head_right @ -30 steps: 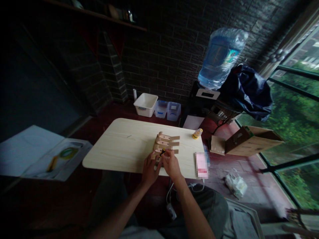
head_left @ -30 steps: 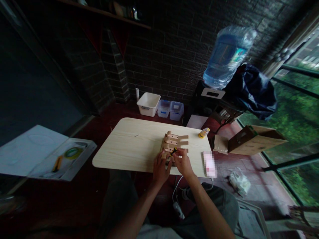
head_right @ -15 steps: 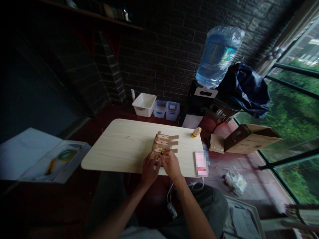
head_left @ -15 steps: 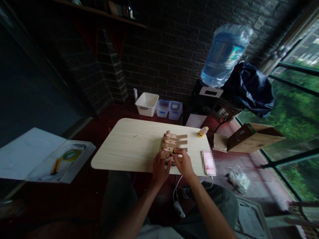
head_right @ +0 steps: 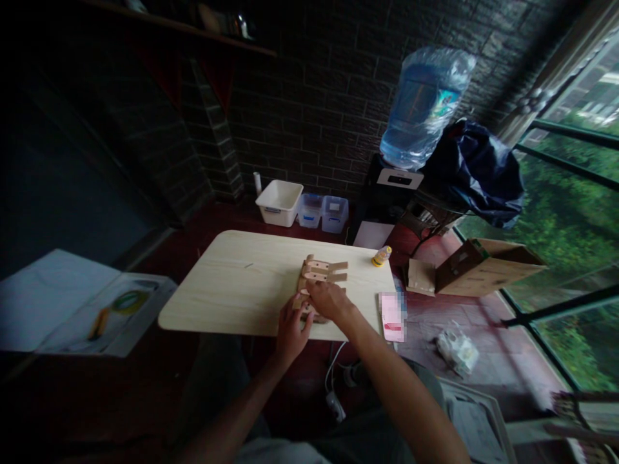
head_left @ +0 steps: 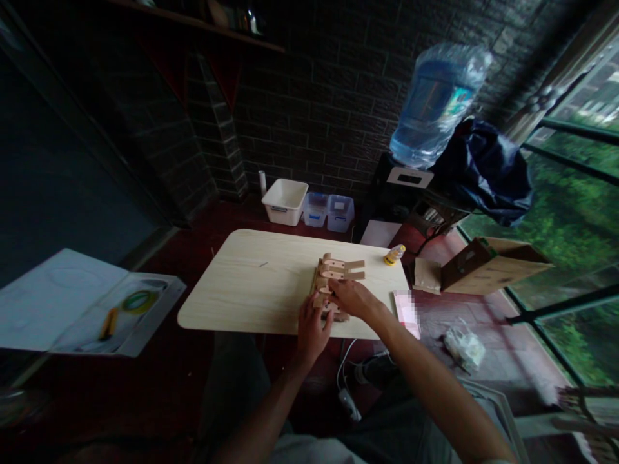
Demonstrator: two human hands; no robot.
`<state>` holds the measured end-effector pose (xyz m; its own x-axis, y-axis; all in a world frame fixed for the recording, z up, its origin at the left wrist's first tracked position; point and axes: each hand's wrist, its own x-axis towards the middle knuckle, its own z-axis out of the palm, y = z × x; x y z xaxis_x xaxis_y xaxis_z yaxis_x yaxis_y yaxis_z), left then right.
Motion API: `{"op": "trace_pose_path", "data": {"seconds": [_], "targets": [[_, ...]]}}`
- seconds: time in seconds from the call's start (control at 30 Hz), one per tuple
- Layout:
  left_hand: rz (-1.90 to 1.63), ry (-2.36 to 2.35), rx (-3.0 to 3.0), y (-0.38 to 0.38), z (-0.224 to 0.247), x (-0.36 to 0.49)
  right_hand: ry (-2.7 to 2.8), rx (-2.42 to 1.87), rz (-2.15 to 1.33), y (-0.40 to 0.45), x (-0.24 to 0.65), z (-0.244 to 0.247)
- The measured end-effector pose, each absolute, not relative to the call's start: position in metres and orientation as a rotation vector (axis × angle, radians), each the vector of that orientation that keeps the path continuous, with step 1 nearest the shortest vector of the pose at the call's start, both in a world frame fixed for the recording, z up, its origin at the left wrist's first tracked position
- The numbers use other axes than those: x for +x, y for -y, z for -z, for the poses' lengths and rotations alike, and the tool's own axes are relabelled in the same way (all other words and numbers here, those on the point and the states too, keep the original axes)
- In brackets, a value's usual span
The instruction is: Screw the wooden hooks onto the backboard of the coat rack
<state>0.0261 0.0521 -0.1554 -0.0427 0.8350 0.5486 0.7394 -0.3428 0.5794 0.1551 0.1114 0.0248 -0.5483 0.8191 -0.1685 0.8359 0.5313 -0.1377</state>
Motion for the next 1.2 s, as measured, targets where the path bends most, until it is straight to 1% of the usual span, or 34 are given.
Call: {"op": "trace_pose_path", "data": {"seconds": [0.17, 0.4, 0.77, 1.2], "targets": [[-1.350, -1.743, 2.068, -0.053, 0.155, 0.027, -2.656, 1.285, 0.265, -0.122, 0.153, -0.027], [-1.345, -1.718, 2.068, -0.053, 0.155, 0.027, -2.654, 1.339, 0.271, -0.122, 0.152, -0.025], [-1.391, -1.715, 2.034, -0.056, 0.152, 0.028, -2.630, 1.285, 0.313, -0.119, 0.152, -0.042], [-1.443, -1.793, 2.032, -0.058, 0.165, 0.031, -2.666, 1.284, 0.250, -0.117, 0.148, -0.032]]}}
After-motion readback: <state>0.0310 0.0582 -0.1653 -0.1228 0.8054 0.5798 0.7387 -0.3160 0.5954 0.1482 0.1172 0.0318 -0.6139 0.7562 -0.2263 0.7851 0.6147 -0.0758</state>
